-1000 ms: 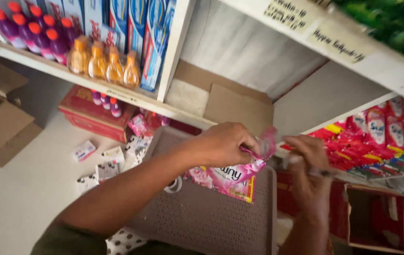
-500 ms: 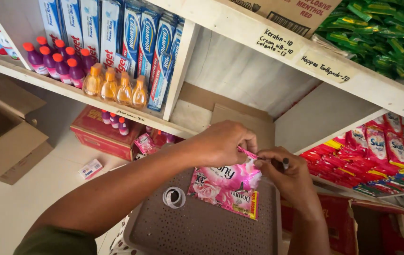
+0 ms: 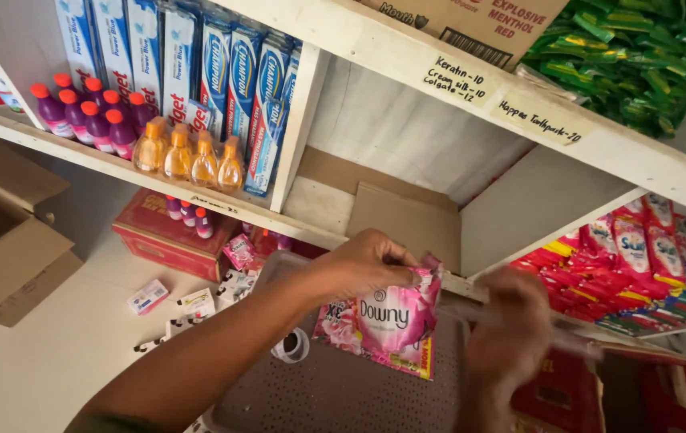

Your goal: Apply price labels to packages of detergent and restock them on a shelf.

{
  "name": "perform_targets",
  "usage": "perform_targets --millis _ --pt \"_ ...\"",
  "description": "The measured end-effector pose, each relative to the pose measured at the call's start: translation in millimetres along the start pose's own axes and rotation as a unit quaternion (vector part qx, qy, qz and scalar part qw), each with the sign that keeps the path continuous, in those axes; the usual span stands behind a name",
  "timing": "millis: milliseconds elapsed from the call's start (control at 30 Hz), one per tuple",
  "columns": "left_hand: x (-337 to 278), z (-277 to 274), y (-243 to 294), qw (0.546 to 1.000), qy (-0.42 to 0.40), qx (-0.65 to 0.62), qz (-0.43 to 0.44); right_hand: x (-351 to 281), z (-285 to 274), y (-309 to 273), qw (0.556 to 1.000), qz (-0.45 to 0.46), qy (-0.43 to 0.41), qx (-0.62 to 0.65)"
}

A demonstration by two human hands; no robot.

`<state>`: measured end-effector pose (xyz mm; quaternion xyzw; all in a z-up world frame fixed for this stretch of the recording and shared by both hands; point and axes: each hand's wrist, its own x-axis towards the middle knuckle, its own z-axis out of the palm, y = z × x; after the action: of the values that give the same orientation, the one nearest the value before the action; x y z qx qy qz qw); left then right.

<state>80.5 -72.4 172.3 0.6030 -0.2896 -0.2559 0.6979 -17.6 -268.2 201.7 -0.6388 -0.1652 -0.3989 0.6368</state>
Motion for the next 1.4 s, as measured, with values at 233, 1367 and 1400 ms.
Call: perform_targets --millis 233,1367,1400 --pt "-4.7 6.5 11.9 1.000 0.015 0.018 -0.011 -43.7 26.8 9.9 0.990 0.055 0.124 -0.030" --pt "-39.7 82.9 -256.7 0.948 -0.004 0.274 -0.163 -181.4 -103.6 102.7 0.940 0.267 0.181 -0.111" --pt "-47.4 79.1 -245.5 0.922 0.058 0.341 -0.174 -199.5 -98.2 105.6 0.905 0.383 0.181 -0.035"
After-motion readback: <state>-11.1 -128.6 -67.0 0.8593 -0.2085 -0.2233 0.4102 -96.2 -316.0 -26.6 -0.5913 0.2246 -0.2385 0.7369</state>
